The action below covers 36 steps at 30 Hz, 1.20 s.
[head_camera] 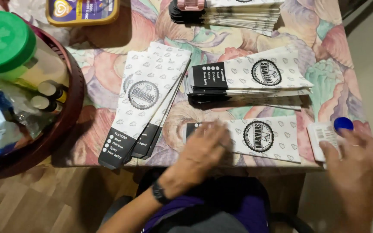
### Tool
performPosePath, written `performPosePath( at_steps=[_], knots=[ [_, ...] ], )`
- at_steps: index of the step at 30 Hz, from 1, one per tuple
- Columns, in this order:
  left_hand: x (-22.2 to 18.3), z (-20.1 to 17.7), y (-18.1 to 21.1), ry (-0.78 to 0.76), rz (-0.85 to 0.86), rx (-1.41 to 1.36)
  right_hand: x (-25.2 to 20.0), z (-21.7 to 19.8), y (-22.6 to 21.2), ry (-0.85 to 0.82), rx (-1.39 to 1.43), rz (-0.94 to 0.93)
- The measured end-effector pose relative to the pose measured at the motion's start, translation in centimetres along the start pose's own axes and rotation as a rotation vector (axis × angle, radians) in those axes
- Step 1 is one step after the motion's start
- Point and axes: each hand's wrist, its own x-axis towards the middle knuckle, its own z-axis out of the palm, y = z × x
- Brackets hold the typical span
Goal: The person applies adhesive from a glue bottle to the edges of paper shawarma sleeves and folds them together by hand.
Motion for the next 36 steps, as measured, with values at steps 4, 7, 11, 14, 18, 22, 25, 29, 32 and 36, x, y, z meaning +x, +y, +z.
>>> performPosePath(
  at_steps=[4, 7, 11, 14, 18, 22, 25, 29, 32, 36],
  knots=[
    [0.2, 3.8, 0.1, -0.080, 0.083, 0.333, 3.0, -2.6, 0.2, -0.691, 0.145, 0.635],
    [1.6, 1.1, 1.2, -0.110, 0.042, 0.329, 1.9, -2.2, 1.0, -0.629, 0.385, 0.804],
    [2.2, 0.4, 1.9, -0.217, -0.048, 0.139, -3.9, 2.3, 6.3, -0.014, 1.134, 0.762],
    [2.4, 1.4, 1.6, -0.248, -0.055, 0.188, -1.0, -3.0, 1.0, -0.012, 1.432, 0.455],
    [3.7, 1.3, 0.1, -0.410, -0.128, 0.116, -6.9, 1.0, 3.7, 0.334, 1.143, 0.665],
    [4.2, 1.9, -1.9, -0.380, -0.090, 0.049, -6.2, 0.9, -0.1, 0.144, 0.969, 0.634],
    [5.0, 1.6, -2.8, -0.363, -0.094, 0.035, -6.6, 1.7, 0.0, 0.109, 0.914, 0.502],
    [5.5, 1.0, -3.1, -0.400, -0.112, 0.033, -7.7, 2.8, 3.2, 0.207, 0.922, 0.655],
    [5.6, 1.1, -3.4, -0.408, -0.098, -0.003, -8.7, 3.0, 5.4, 0.261, 0.946, 0.643],
    [6.1, 0.8, -3.9, -0.468, -0.082, -0.016, -9.2, 3.6, 6.0, 0.271, 1.006, 0.639]
  ],
)
